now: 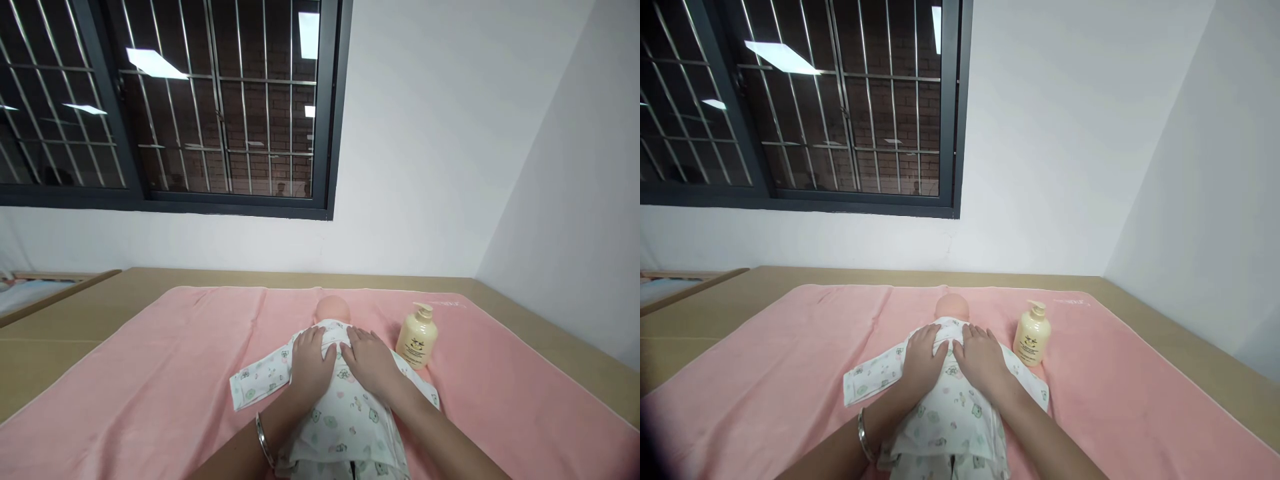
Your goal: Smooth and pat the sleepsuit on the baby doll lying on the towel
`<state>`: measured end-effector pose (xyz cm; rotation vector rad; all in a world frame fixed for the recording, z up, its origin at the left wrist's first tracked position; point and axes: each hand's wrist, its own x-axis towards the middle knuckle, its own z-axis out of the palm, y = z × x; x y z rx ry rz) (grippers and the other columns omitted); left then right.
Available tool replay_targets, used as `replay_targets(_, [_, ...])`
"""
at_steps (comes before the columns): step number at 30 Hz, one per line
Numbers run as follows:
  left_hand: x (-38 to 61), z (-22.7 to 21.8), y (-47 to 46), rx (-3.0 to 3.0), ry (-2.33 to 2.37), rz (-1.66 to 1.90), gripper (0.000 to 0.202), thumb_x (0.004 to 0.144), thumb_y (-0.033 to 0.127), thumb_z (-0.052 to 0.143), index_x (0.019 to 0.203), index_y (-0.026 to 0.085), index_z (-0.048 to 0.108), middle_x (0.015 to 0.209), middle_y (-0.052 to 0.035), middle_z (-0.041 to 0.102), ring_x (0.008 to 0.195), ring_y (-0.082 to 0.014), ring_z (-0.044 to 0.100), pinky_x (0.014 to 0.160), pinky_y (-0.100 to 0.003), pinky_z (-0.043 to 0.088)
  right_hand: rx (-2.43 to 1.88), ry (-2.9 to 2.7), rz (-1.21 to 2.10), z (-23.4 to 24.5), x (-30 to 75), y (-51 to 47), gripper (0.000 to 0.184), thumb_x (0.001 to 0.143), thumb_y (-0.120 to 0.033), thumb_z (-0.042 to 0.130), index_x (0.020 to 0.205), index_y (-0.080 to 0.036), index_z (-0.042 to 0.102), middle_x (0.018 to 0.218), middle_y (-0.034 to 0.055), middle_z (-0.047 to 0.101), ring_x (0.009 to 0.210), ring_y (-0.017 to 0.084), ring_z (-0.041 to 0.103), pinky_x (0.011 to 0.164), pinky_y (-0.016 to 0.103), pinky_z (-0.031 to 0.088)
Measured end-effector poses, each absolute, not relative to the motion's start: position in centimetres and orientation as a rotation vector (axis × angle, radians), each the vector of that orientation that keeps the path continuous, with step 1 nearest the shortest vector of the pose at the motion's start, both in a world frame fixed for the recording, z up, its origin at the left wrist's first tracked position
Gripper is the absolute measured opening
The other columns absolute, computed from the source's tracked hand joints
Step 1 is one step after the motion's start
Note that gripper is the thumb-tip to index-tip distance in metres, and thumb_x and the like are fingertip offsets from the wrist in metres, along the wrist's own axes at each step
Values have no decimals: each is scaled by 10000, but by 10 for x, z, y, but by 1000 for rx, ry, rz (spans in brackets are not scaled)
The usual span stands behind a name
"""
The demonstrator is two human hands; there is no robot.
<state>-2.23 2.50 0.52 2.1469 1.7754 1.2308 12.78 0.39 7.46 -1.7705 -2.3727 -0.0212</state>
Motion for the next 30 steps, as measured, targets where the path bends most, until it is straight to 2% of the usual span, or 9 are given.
replay_targets(14, [-22, 6, 23, 2133, 1769, 1276, 407, 863, 315, 474, 1222, 173, 601, 1244, -104, 632, 1203, -277, 535, 1072, -464, 370, -1776, -2363, -109, 76, 126, 1, 526, 991, -346, 251, 1324, -46, 528, 1342, 230, 551, 1254, 307, 514, 1049, 419, 334])
replay_targets(22, [-23, 7, 22, 2156, 1772, 1279, 395, 877, 323, 471, 1216, 165, 596, 1228, -109, 640, 1179, -281, 548, 1050, -480, 395, -1753, -2346, -39, 73, 127, 3, 539, 981, -350, 275, 1343, -25, 508, 1350, 234, 542, 1257, 314, 507, 1066, 429, 320])
replay_targets(26, [-23, 10, 19, 2307, 1689, 1349, 350, 899, 266, 448, 1205, 174, 591, 1215, -103, 645, 1166, -269, 556, 1038, -489, 417, -1635, -2368, 147, 76, 136, 11, 563, 970, -390, 311, 1389, -46, 466, 1423, 196, 484, 1322, 291, 443, 1100, 409, 294])
replay_targets(30, [-22, 13, 16, 2556, 1482, 1413, 341, 904, 146, 376, 1138, 186, 619, 1160, -93, 666, 1130, -232, 578, 1035, -447, 434, -1581, -2382, 250, 77, 142, 18, 588, 960, -390, 333, 1429, -45, 414, 1481, 179, 416, 1382, 270, 364, 1133, 406, 259])
